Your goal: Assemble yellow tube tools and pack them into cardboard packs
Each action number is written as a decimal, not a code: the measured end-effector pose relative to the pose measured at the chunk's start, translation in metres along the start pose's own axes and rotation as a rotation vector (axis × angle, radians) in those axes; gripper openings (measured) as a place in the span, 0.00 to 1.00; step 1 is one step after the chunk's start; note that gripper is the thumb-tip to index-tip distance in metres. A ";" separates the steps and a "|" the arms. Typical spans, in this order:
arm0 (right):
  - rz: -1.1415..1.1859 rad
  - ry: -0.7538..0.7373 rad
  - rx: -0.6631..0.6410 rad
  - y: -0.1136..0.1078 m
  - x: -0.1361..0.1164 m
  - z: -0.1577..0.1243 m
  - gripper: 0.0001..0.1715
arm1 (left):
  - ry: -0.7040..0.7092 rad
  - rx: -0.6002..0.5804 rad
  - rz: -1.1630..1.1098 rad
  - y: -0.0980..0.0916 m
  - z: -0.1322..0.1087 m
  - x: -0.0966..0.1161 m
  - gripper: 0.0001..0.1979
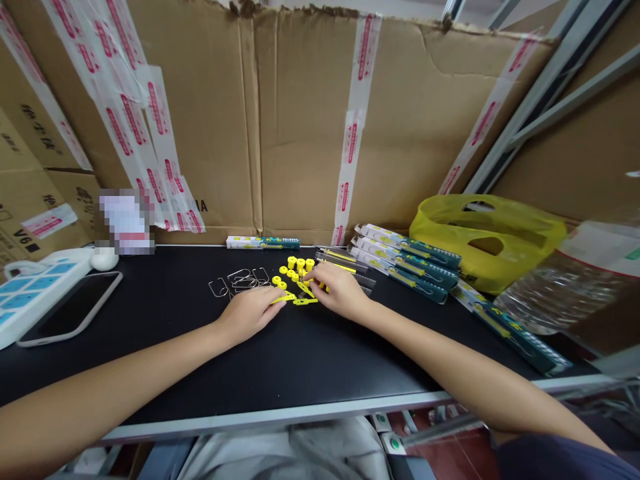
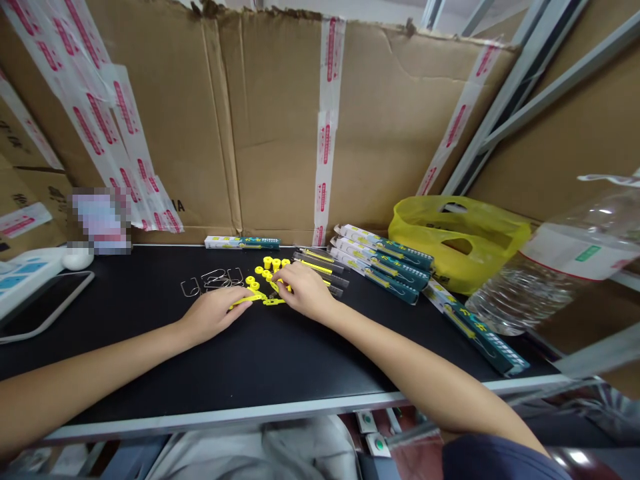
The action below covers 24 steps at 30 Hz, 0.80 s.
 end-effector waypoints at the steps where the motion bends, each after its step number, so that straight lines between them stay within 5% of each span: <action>1: -0.061 -0.047 -0.032 0.002 -0.003 0.000 0.11 | 0.008 0.012 0.003 -0.001 0.000 0.001 0.13; 9: -0.186 -0.155 -0.236 0.022 -0.011 -0.007 0.12 | 0.049 0.009 -0.066 0.001 0.003 0.002 0.10; 24: -0.118 -0.065 -0.242 0.030 -0.001 -0.008 0.02 | 0.036 -0.093 -0.066 0.005 0.002 0.003 0.11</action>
Point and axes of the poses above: each hand's wrist, its own z-axis towards the middle knuckle, its own y-axis out of the palm, x = y × z, the point moved 7 cm from there along z, towards the middle knuckle, and after that the axes turned 4 degrees about y, right-handed, at the moved point
